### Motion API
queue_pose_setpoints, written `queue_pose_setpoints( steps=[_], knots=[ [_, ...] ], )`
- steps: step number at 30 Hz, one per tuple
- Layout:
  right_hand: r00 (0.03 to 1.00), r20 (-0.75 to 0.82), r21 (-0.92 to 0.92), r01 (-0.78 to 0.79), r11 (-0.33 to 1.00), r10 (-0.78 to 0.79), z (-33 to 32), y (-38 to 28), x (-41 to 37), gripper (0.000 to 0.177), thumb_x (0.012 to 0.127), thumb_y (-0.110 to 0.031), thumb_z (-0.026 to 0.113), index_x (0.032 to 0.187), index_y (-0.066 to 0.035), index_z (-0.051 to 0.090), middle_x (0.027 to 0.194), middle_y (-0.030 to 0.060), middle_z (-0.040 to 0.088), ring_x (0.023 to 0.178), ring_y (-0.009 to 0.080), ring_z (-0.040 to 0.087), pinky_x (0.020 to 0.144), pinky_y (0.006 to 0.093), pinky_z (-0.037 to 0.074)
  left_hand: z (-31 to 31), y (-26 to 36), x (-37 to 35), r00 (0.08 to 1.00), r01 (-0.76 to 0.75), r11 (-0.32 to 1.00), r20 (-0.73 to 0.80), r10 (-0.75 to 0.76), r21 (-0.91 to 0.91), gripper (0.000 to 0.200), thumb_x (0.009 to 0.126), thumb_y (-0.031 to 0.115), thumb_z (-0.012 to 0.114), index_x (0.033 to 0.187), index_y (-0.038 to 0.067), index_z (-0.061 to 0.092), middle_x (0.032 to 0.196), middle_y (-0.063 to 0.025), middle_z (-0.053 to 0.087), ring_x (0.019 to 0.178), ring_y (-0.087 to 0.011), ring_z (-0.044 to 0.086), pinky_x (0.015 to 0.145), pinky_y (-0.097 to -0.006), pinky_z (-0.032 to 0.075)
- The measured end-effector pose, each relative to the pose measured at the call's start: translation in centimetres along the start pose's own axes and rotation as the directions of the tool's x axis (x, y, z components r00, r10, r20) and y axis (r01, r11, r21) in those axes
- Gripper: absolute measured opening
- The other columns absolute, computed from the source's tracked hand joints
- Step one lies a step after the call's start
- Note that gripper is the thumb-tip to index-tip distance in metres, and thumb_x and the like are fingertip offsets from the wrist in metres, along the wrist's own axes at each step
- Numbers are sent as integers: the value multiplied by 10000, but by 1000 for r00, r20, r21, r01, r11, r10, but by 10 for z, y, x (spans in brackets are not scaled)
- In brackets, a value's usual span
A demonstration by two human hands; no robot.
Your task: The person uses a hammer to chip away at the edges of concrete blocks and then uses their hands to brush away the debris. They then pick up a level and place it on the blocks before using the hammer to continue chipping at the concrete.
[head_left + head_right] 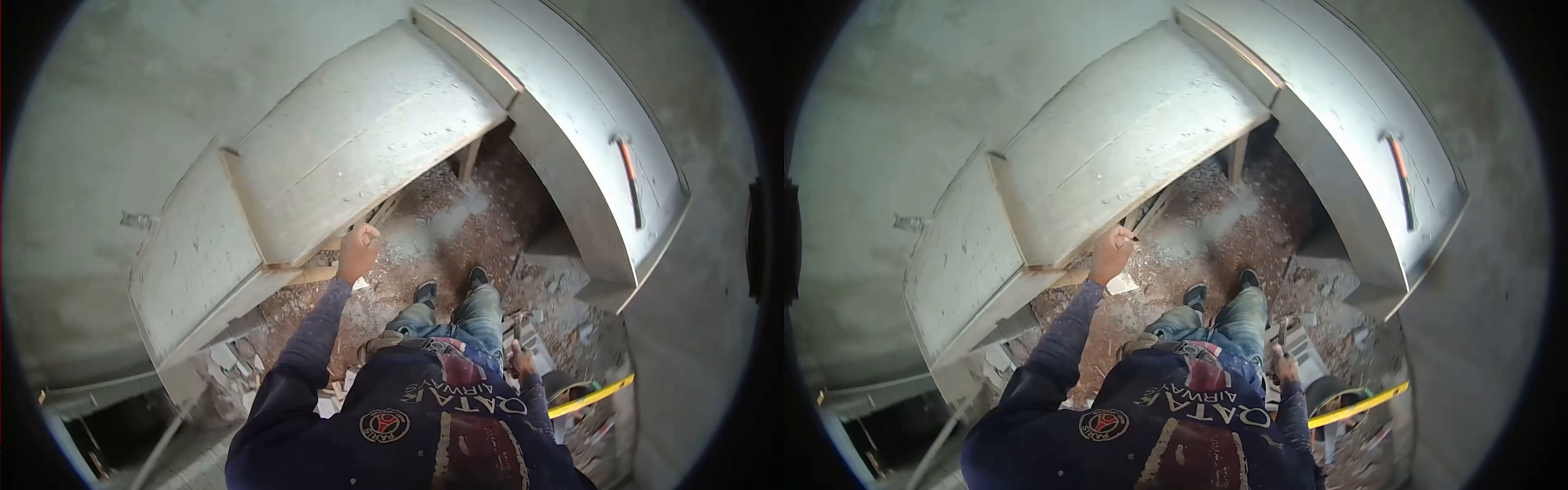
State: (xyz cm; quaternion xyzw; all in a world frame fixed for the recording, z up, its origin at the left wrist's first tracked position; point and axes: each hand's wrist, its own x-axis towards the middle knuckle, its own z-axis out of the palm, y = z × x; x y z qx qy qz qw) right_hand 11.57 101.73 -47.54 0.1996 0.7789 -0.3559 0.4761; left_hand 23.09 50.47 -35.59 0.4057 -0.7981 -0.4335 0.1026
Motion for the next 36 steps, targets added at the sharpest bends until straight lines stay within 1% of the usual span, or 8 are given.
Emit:
queue_pose_setpoints(
  steps=[2,7,12,15,23,26,30,36],
  knots=[
    [994,93,-78,70,995,-62,-11,-75,-1,365,989,-396,595,886,-46,603,565,32,536,444,172,543,401,335,427,1,-25,-21,986,-110,993,-136,102,-52,173,779,26,621,950,7,637,584,-33,527,519,-113,483,501,-322,377],
    [860,467,-109,287,952,-205,-5,-250,-12,299,972,-342,622,910,-51,600,680,41,565,536,148,563,464,313,460,21,-31,-87,936,184,957,-257,-240,-223,208,770,3,623,976,7,653,600,-14,558,538,-89,502,511,-292,389],
    [670,645,-389,701,597,-367,56,-353,-17,217,914,-219,653,935,-22,567,705,53,564,549,133,569,461,321,449,50,-39,-120,861,174,923,-402,-311,-342,213,800,20,621,1008,16,667,691,-41,623,618,-109,573,575,-289,445],
    [586,724,-212,692,690,-365,109,-387,-40,244,914,-222,666,900,-9,547,668,41,544,485,129,530,432,313,414,36,-44,-127,754,169,941,-577,-316,-294,190,845,54,626,1025,27,681,790,-57,667,710,-136,627,646,-292,489],
    [515,776,-158,718,678,-365,212,-363,-91,262,914,-233,692,921,-31,526,663,29,575,483,109,531,448,305,404,-95,-66,-121,554,297,946,-784,-282,-130,193,866,69,631,1034,-6,686,885,-132,676,821,-226,652,741,-352,519],
    [518,786,-227,749,622,-338,239,-319,-123,304,882,-228,706,1004,14,568,746,80,623,533,155,580,471,336,439,-149,-94,-116,649,219,918,-752,115,330,234,866,71,621,1075,-21,669,1022,-176,659,942,-291,640,848,-406,505],
    [543,741,-225,756,615,-396,268,-237,-130,357,860,-273,718,1013,30,605,815,140,665,661,223,648,595,371,492,-190,-123,-93,737,56,868,-607,297,493,352,891,150,656,1195,-19,611,1254,-216,574,1205,-362,535,1007,-493,423],
    [651,619,-350,730,588,-439,274,-198,-180,408,860,-302,710,1065,40,626,885,194,695,800,289,679,702,396,514,-197,-156,-89,838,33,803,-454,303,595,336,967,293,571,1187,48,641,1258,-136,605,1218,-337,545,1020,-502,409]
  ],
)
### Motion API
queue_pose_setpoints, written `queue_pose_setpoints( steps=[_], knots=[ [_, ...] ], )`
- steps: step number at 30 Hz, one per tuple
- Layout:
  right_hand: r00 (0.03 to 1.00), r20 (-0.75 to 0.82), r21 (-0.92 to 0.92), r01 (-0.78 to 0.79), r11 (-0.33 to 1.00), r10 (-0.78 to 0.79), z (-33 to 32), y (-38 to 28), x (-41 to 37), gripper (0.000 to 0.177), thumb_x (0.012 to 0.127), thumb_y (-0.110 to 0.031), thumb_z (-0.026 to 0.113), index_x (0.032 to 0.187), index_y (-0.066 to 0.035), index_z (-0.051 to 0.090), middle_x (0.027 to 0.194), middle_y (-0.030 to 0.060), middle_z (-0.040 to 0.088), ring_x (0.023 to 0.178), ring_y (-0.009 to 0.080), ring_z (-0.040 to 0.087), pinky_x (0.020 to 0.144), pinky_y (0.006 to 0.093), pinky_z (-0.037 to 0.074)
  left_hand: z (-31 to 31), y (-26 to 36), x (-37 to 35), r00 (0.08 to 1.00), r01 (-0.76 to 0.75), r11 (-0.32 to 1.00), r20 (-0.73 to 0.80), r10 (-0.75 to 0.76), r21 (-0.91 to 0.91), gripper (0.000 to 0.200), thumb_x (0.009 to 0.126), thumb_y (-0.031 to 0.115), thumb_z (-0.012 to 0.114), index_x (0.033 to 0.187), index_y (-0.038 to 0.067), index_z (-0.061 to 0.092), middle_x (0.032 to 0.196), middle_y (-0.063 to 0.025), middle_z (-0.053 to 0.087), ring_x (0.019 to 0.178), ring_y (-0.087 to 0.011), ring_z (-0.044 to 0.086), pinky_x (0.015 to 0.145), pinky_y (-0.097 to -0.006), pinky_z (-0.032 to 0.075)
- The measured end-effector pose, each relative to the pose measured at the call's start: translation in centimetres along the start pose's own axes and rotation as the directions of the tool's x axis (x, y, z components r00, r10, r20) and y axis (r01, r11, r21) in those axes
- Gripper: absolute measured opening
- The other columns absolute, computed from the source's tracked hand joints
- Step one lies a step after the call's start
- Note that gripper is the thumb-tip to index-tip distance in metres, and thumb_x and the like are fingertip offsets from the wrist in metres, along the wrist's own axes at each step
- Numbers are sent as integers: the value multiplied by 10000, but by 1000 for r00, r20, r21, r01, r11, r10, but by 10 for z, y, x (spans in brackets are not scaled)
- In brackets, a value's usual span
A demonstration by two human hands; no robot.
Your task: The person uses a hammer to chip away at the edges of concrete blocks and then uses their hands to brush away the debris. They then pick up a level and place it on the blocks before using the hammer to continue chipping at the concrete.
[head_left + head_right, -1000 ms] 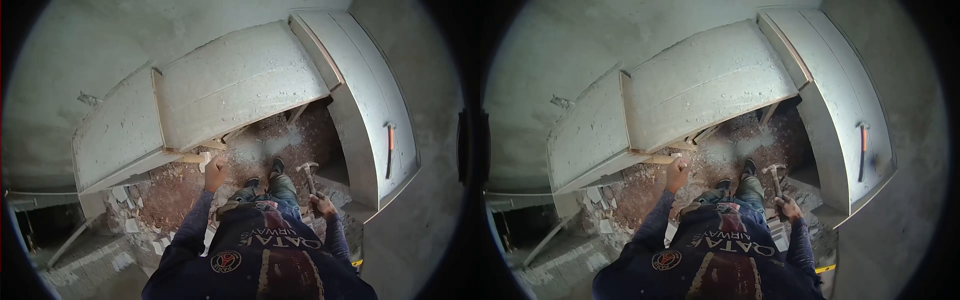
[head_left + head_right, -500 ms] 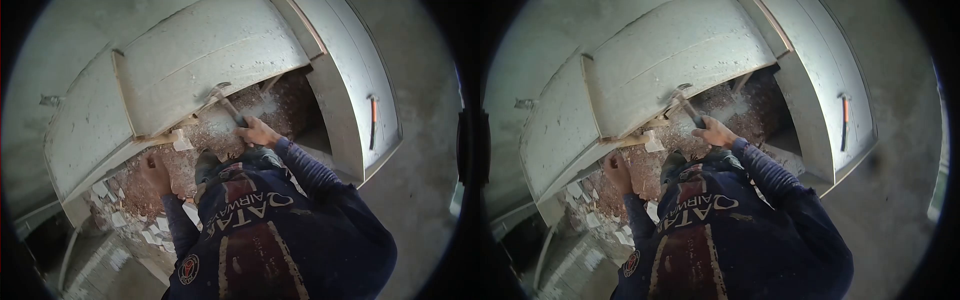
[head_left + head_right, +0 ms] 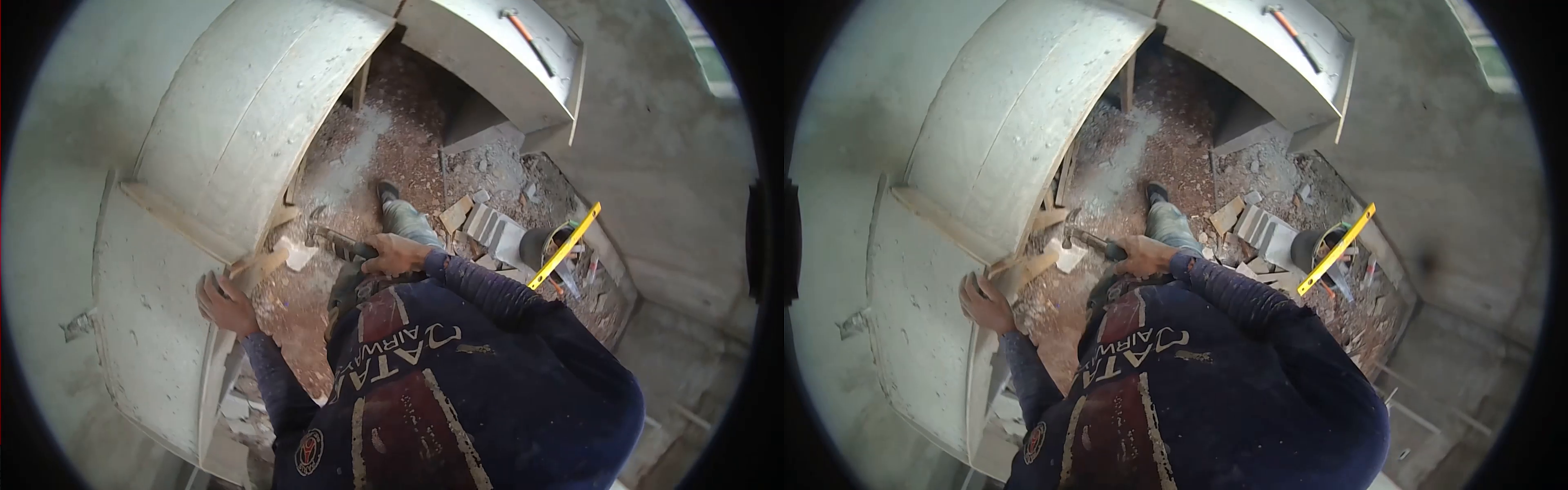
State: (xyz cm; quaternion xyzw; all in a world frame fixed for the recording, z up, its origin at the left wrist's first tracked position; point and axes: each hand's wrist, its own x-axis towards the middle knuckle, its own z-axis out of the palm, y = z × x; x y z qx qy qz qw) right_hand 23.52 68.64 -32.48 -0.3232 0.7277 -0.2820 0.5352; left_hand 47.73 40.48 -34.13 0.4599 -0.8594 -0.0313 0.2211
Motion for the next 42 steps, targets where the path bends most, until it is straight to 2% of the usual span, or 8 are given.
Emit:
queue_pose_setpoints(
  steps=[3,6,14,22,27,32,41,42],
  knots=[
    [968,53,177,-252,951,247,5,-7,-14,343,873,-311,697,1042,-14,662,802,123,707,719,215,688,652,366,519,9,0,3,998,-29,999,-51,28,-23,345,992,332,530,1161,61,660,1220,-114,630,1173,-333,577,1010,-501,411],
    [962,-239,-17,-140,990,132,18,-5,-15,298,871,-287,703,1009,-26,662,741,73,690,605,151,662,549,317,505,4,0,2,998,-32,999,-55,32,3,352,1002,352,514,1137,66,668,1203,-109,640,1152,-324,590,1005,-499,411],
    [907,-166,470,-273,839,388,37,46,-13,256,840,-297,717,809,-48,668,632,60,629,525,171,629,448,343,460,1,-2,-2,994,-85,996,-63,86,13,347,949,410,619,980,67,663,1221,-93,646,1174,-291,583,1041,-502,384],
    [882,-138,531,-318,785,451,22,38,-12,210,882,-182,680,852,19,628,682,61,623,477,138,570,391,300,424,9,-15,-5,989,-134,990,-61,136,42,353,875,425,717,840,80,652,1209,-37,654,1161,-264,583,1086,-538,354],
    [896,-12,949,-130,288,443,-9,66,-34,180,947,-127,632,807,-14,616,626,34,563,483,166,548,436,315,461,0,-8,-6,993,-114,991,-26,116,76,370,911,431,674,802,81,628,1188,-36,659,1150,-266,581,1068,-536,346],
    [780,-120,972,-35,234,614,-43,144,-59,216,963,-125,609,765,-43,584,601,35,537,463,168,527,416,328,437,6,-9,-1,995,-89,986,-21,93,143,377,954,431,621,834,75,644,1166,-44,665,1140,-288,576,1058,-527,328],
    [474,-35,994,-73,78,880,-86,283,-86,273,944,-84,498,675,-71,544,601,70,545,461,190,519,413,348,411,47,171,67,975,-178,881,-202,96,-439,119,961,93,580,920,-3,639,1008,-153,653,975,-328,618,854,-433,491],
    [585,84,990,44,-134,807,-78,340,-84,250,943,-99,531,697,-63,563,591,69,544,472,191,538,417,355,417,61,207,74,988,-129,847,-136,67,-515,117,958,97,583,926,-5,629,987,-140,650,945,-299,624,842,-406,494]
  ],
)
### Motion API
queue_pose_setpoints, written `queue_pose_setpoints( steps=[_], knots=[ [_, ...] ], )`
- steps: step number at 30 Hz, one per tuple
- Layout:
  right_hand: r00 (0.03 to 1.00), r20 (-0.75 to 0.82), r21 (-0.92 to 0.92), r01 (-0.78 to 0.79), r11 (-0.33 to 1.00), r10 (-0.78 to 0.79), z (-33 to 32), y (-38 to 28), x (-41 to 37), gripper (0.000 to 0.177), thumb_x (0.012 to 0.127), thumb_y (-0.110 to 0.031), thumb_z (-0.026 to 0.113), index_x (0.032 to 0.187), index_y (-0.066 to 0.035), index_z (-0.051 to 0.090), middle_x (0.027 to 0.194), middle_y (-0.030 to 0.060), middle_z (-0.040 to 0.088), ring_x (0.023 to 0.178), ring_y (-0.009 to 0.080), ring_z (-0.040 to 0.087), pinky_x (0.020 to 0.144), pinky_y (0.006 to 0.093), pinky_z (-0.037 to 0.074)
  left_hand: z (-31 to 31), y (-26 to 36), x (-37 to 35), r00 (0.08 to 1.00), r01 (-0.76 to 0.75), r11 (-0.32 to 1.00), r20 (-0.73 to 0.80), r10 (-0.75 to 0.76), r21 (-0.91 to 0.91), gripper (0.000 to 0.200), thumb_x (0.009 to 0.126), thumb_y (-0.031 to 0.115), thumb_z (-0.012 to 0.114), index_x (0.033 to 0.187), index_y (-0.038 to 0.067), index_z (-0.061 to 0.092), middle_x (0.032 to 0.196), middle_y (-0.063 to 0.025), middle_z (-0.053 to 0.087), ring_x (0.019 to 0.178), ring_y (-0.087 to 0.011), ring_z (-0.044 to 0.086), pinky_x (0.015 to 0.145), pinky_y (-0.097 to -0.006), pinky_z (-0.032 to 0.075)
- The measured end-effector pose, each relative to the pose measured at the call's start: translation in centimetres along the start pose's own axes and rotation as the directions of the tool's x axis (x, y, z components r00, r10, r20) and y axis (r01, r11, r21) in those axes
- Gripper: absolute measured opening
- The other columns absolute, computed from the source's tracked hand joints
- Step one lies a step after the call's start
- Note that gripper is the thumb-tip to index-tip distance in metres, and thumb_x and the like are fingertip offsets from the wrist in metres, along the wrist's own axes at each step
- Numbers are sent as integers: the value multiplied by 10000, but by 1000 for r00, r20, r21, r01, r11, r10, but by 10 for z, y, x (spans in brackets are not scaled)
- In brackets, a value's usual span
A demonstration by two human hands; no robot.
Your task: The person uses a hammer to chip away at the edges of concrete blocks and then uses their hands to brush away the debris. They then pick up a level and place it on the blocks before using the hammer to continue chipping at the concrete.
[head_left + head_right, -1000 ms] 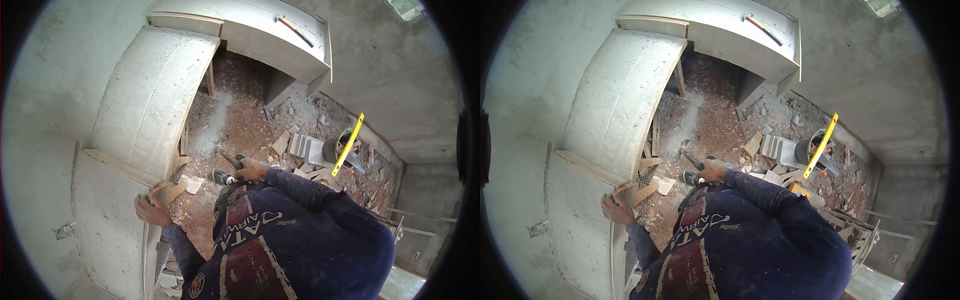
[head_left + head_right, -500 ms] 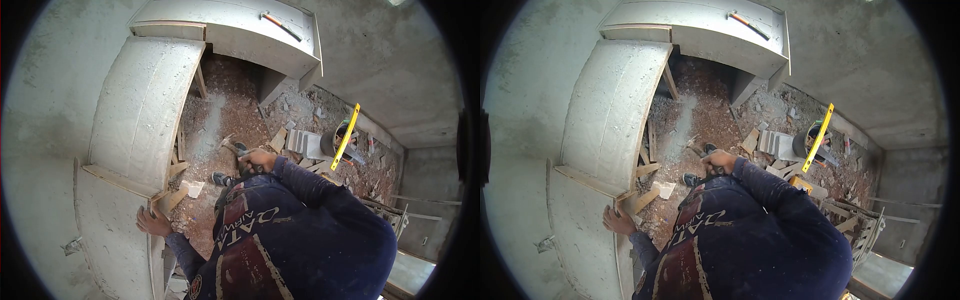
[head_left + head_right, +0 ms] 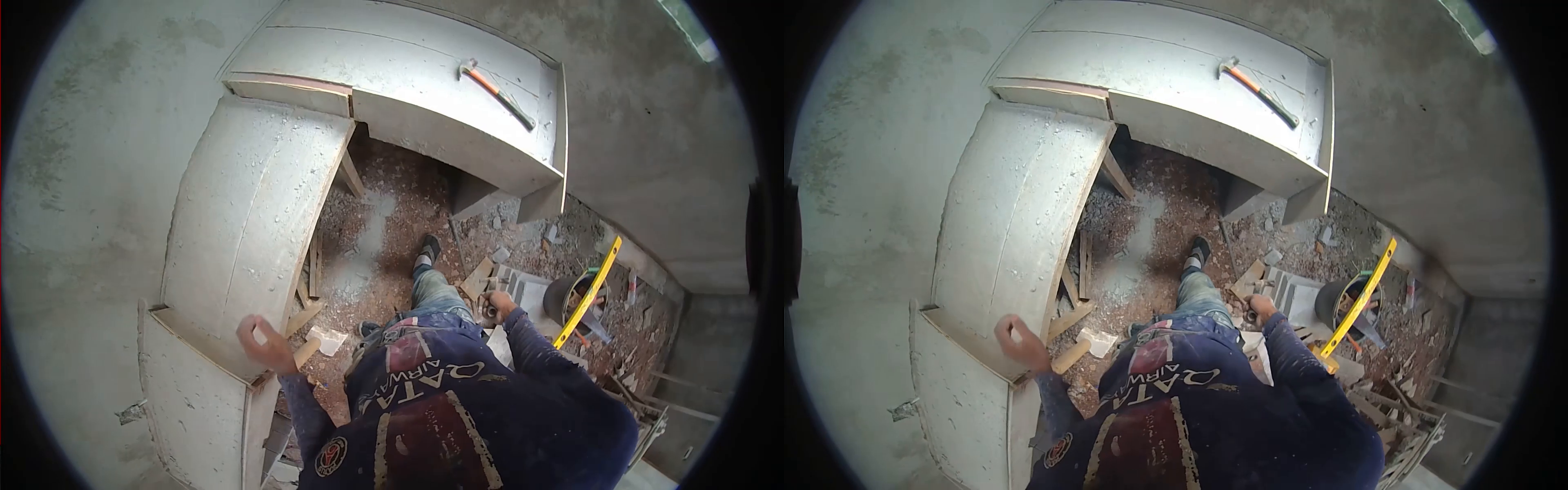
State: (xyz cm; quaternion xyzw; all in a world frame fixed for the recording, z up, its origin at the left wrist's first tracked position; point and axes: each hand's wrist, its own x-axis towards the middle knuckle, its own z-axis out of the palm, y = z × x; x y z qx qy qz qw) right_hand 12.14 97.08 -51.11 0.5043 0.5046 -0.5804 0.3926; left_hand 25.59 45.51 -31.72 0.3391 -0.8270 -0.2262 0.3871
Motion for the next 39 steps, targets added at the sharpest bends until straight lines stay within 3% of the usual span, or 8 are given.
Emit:
queue_pose_setpoints(
  steps=[6,8,12,17,24,25,32,39],
  knots=[
    [996,-34,-566,47,823,-80,-23,-75,-23,272,900,-198,665,698,-17,642,576,85,588,451,207,564,394,372,408,199,98,19,829,499,787,465,-311,-363,199,963,171,616,1038,-11,647,991,-81,678,891,-172,654,795,-306,518],
    [958,18,-850,165,501,-285,-12,-106,-47,275,875,-209,694,721,19,680,589,97,614,458,212,590,408,382,440,266,107,19,724,653,629,594,-352,-422,258,996,226,597,1095,-5,649,1040,-104,690,885,-161,683,747,-278,547],
    [983,97,-668,183,722,-159,-36,-132,-14,280,858,-218,700,809,57,684,620,101,640,479,206,612,430,371,472,346,144,37,515,851,361,744,-426,-382,391,1012,322,579,1223,-7,582,1153,-139,664,945,-213,680,776,-321,563],
    [984,56,-722,158,674,-171,-24,-168,-26,258,908,-203,672,720,-30,635,562,53,564,389,183,528,362,341,370,404,173,70,410,910,222,841,-354,-351,933,908,679,561,1521,26,298,1509,-216,374,1314,-337,455,1058,-518,379],
    [918,210,-837,347,424,-335,-39,-161,-10,284,861,-232,658,838,47,708,707,112,686,558,195,639,505,362,496,448,192,110,234,946,-63,803,-548,-318,1105,817,877,420,1540,57,262,1543,-125,329,1344,-299,380,1070,-505,290],
    [946,107,-769,274,578,-306,-56,-141,12,319,852,-257,663,955,37,733,809,122,731,680,220,669,611,392,526,449,189,111,199,954,-82,812,-549,-289,1069,839,880,355,1557,96,245,1575,-121,282,1396,-313,324,1111,-523,263],
    [985,-66,-749,55,661,-156,-32,-156,-23,310,852,-261,654,953,22,731,828,129,730,713,239,673,638,403,526,446,212,138,173,921,-226,852,-493,-318,983,883,857,254,1594,186,156,1631,-81,162,1482,-302,185,1215,-491,176],
    [991,-100,-740,-12,672,-92,-6,-192,-39,301,853,-265,645,951,7,729,847,136,729,746,258,677,664,414,526,438,235,156,287,929,-40,783,-552,-368,853,967,747,220,1594,236,-50,1645,-49,61,1511,-272,133,1230,-490,179]
  ],
)
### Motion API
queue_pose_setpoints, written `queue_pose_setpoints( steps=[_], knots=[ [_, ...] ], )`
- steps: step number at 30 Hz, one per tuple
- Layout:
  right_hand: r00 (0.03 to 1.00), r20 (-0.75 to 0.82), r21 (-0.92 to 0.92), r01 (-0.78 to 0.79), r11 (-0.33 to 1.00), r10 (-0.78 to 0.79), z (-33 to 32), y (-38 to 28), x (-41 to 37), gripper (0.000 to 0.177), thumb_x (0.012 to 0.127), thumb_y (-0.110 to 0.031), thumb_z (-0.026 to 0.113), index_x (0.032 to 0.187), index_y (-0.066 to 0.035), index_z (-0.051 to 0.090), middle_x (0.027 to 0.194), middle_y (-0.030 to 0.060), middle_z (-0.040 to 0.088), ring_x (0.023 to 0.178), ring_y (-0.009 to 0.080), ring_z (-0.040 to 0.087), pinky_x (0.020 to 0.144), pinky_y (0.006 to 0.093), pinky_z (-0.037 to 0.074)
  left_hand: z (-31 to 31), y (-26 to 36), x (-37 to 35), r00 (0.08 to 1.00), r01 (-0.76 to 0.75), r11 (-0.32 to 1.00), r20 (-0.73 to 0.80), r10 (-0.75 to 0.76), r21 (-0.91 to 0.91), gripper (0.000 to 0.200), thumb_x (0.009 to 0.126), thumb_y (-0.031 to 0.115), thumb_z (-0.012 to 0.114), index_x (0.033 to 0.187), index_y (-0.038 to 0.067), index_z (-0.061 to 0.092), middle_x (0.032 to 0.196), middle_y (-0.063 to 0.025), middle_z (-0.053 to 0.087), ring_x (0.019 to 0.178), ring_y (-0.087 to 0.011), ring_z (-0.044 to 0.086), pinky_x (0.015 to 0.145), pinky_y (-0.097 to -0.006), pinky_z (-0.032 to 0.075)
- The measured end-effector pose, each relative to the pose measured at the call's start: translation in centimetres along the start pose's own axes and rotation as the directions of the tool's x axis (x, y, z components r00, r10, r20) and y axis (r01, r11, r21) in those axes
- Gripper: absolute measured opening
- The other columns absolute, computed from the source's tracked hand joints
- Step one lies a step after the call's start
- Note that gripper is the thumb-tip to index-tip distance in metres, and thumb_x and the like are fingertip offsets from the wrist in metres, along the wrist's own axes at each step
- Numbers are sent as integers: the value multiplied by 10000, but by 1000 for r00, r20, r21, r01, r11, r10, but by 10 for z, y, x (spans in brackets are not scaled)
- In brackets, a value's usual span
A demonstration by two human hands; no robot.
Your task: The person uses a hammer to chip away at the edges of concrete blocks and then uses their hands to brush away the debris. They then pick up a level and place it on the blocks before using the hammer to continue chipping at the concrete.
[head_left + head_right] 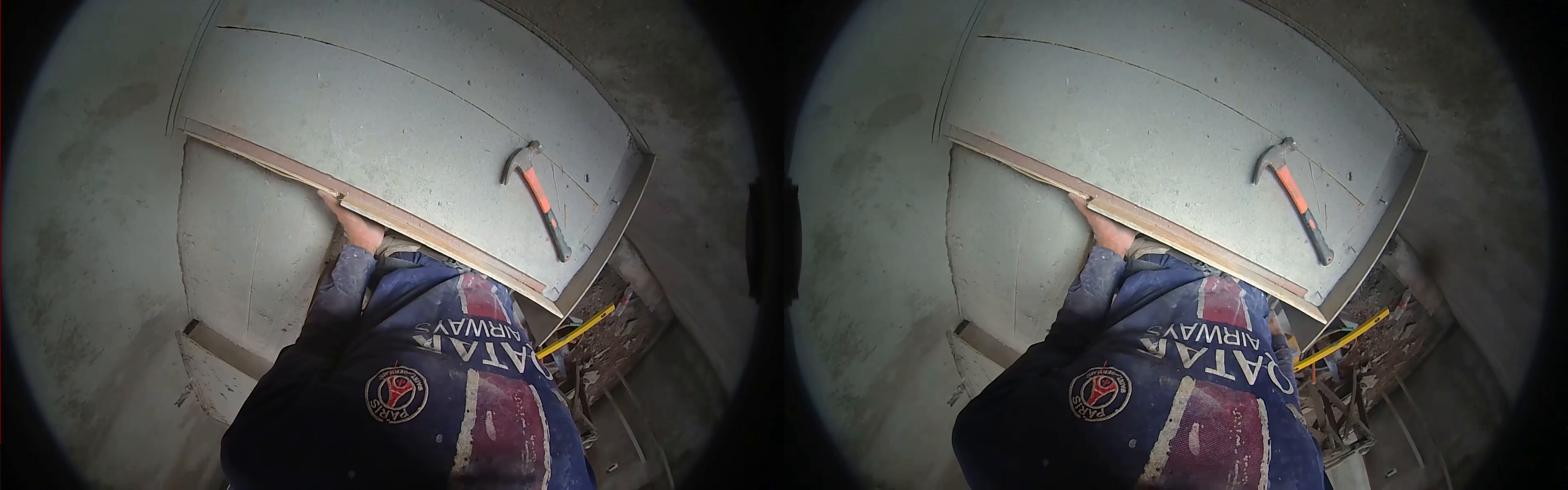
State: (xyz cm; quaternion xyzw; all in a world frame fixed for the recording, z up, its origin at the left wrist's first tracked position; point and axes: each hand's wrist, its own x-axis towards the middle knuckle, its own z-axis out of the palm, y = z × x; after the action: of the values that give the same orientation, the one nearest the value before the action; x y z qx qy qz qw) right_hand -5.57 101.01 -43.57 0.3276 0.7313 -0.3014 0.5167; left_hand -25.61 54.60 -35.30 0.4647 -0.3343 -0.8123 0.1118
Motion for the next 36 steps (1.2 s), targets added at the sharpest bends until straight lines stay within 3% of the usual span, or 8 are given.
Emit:
queue_pose_setpoints(
  steps=[13,16,17,20,21,25,34,36],
  knots=[
    [996,26,-144,82,986,-79,-30,-7,15,286,853,-273,629,948,-21,725,883,150,727,808,293,685,714,434,527,-9,-11,12,986,136,964,-65,-154,-227,947,916,809,296,1595,163,161,1629,-94,198,1490,-286,205,1221,-474,193],
    [988,54,-198,151,968,-143,-35,-5,33,283,854,-275,625,947,-27,725,892,153,727,822,301,686,725,438,527,-20,-29,2,979,-185,952,-36,199,244,959,903,766,441,1597,167,159,1623,-91,223,1468,-282,257,1199,-505,217],
    [984,62,-221,175,960,-165,-37,-6,40,282,854,-275,624,947,-29,724,894,154,727,827,304,687,729,440,527,-24,-26,13,998,-9,996,-65,3,-90,959,898,718,524,1593,159,172,1619,-97,237,1458,-278,278,1166,-567,238],
    [963,110,-310,267,913,-244,-40,2,65,278,854,-277,620,946,-36,724,903,157,726,841,312,689,740,445,527,-25,-14,-27,983,-183,947,22,184,264,971,884,654,616,1567,81,232,1594,-114,299,1458,-262,283,1141,-610,227],
    [951,136,-349,309,885,-278,-38,5,78,277,854,-278,619,946,-38,723,906,158,726,845,315,689,744,446,527,-24,-18,-44,955,-293,909,44,293,297,766,923,443,689,1480,9,392,1429,-145,525,1341,-236,469,1091,-508,365],
    [843,343,-541,538,647,-414,-14,30,123,273,854,-280,614,945,-46,722,917,162,725,864,326,692,759,452,528,-91,-51,-96,909,-417,845,161,385,334,165,903,39,688,1052,-29,671,851,-79,723,765,-107,668,714,-208,500],
    [262,838,-400,892,-210,-479,-2,56,184,231,854,-289,614,887,-86,720,850,125,719,805,315,697,697,423,533,-291,6,-245,547,-493,611,-325,771,619,151,783,-36,609,928,-10,643,610,68,438,536,-33,393,497,-230,313],
    [348,866,-463,828,-317,-359,0,35,187,284,884,-309,605,1027,-84,702,984,129,714,919,286,674,800,400,515,-346,15,-267,396,-483,566,-409,822,668,163,778,-31,606,933,-6,645,605,67,395,549,-37,384,507,-239,323]
  ],
)
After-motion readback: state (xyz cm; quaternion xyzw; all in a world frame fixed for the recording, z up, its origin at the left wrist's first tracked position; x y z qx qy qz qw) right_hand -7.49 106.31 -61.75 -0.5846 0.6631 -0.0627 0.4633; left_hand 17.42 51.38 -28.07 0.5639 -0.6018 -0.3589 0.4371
